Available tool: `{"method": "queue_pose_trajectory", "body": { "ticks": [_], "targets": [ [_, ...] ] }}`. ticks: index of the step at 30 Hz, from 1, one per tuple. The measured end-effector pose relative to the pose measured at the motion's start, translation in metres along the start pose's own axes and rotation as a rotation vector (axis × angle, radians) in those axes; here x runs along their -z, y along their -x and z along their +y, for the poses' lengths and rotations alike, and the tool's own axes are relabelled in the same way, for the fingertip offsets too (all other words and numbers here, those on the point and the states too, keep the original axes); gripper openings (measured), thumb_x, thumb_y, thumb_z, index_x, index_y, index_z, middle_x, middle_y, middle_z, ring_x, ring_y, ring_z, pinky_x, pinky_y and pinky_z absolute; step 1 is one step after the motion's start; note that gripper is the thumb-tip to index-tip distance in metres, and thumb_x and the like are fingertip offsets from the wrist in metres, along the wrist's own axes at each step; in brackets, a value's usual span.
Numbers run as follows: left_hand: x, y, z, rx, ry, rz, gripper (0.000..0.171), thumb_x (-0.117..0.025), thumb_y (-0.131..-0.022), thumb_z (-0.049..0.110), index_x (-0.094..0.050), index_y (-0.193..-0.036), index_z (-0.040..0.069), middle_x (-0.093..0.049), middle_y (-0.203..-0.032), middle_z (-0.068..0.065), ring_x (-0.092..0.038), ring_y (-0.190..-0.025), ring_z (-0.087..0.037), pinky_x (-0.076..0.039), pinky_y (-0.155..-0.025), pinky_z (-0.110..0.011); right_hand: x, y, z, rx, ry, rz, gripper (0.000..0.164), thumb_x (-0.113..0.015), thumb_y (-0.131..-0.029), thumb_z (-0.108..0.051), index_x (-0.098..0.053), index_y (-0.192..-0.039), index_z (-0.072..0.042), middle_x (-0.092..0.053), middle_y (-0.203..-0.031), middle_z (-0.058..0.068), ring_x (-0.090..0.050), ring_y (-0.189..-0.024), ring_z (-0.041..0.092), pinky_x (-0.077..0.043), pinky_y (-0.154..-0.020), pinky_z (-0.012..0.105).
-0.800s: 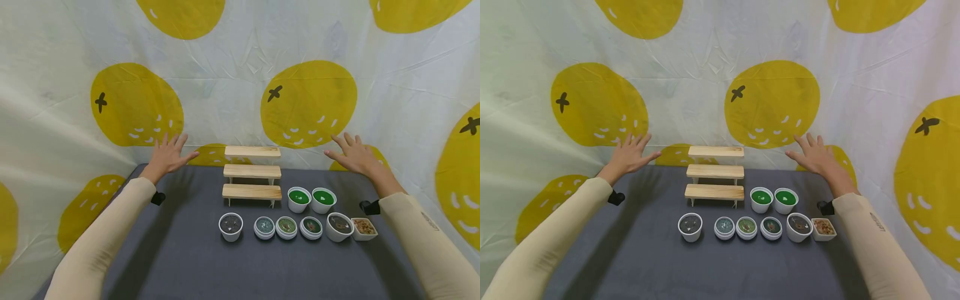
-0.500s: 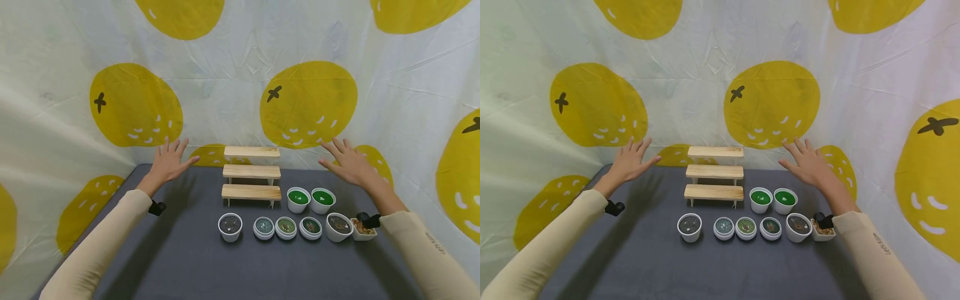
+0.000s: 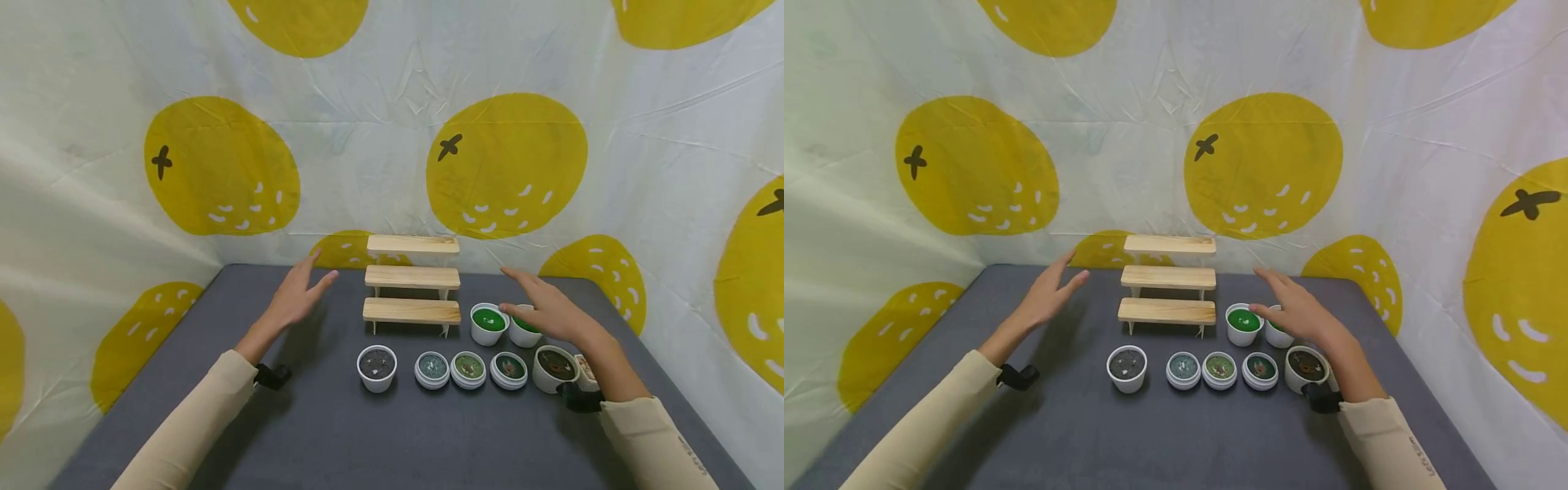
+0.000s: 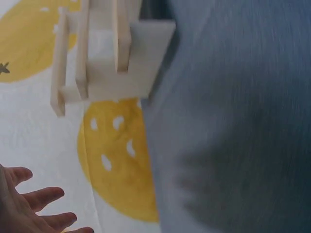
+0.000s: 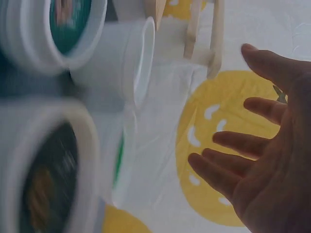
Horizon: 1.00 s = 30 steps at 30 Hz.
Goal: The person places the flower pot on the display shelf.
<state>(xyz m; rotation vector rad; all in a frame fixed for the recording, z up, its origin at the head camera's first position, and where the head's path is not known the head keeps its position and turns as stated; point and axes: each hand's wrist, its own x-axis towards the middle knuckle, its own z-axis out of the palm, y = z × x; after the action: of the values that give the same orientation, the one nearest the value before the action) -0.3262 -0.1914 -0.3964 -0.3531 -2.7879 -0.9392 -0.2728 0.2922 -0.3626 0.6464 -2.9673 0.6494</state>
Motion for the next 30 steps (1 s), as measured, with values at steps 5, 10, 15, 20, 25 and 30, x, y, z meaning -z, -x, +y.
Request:
{"method": "queue_pose_trajectory", "body": {
  "ticks": [5,10,15,20,25,30],
  "targets": [
    [-0.024,0.002,0.012,0.074,0.213,-0.040,0.087,-0.050,-0.101,0.065,-0.018,-0.167,0.019,-0.032,-0.167,-0.019,-0.031,-0.153,-0.043,-0.030,-0.119,-0.067,-0.020,-0.004,-0.002,-0.012,-0.039,-0.012,0.080,-0.069,-0.099,-0.038,-0.032,-0.159,0.000,-0.034,-0.161,0.031,-0.036,-0.145,0.054,-0.035,-0.111,0.072],
    [-0.055,0.000,0.019,0.150,0.477,-0.090,0.079,-0.060,-0.102,0.051,-0.024,-0.165,0.018,-0.042,-0.160,-0.021,-0.046,-0.145,-0.042,-0.044,-0.113,-0.060,-0.034,-0.011,-0.004,-0.021,-0.069,-0.017,0.079,-0.074,-0.096,-0.035,-0.038,-0.155,0.003,-0.038,-0.157,0.033,-0.038,-0.143,0.055,-0.036,-0.110,0.073],
    [-0.083,-0.004,0.018,0.237,0.735,-0.112,0.075,-0.061,-0.104,0.042,-0.027,-0.163,0.013,-0.044,-0.156,-0.024,-0.054,-0.136,-0.044,-0.053,-0.104,-0.055,-0.044,-0.019,-0.006,0.003,-0.101,-0.041,0.079,-0.076,-0.094,-0.030,-0.039,-0.154,0.005,-0.041,-0.156,0.032,-0.040,-0.142,0.054,-0.039,-0.109,0.070],
    [-0.103,-0.004,0.014,0.280,0.881,-0.112,0.067,-0.059,-0.106,0.035,-0.030,-0.161,0.010,-0.042,-0.151,-0.026,-0.055,-0.133,-0.044,-0.053,-0.103,-0.055,-0.051,-0.024,-0.009,0.000,-0.104,-0.071,0.078,-0.078,-0.092,-0.023,-0.040,-0.154,0.004,-0.042,-0.155,0.032,-0.041,-0.141,0.053,-0.041,-0.107,0.069],
    [-0.117,0.001,0.008,0.279,0.965,-0.149,0.062,-0.059,-0.106,0.027,-0.033,-0.160,0.008,-0.043,-0.149,-0.026,-0.058,-0.125,-0.035,-0.057,-0.097,-0.042,-0.054,-0.027,-0.010,-0.030,-0.080,-0.058,0.079,-0.080,-0.090,-0.023,-0.041,-0.154,0.001,-0.043,-0.155,0.031,-0.042,-0.141,0.053,-0.042,-0.106,0.068],
    [-0.123,0.003,0.002,0.246,1.015,-0.154,0.063,-0.064,-0.103,0.018,-0.037,-0.159,0.006,-0.045,-0.146,-0.022,-0.059,-0.117,-0.024,-0.057,-0.089,-0.032,-0.057,-0.031,-0.009,-0.033,-0.070,-0.067,0.078,-0.080,-0.089,-0.022,-0.042,-0.154,0.001,-0.044,-0.155,0.030,-0.042,-0.141,0.052,-0.041,-0.108,0.068]
  ]
}}
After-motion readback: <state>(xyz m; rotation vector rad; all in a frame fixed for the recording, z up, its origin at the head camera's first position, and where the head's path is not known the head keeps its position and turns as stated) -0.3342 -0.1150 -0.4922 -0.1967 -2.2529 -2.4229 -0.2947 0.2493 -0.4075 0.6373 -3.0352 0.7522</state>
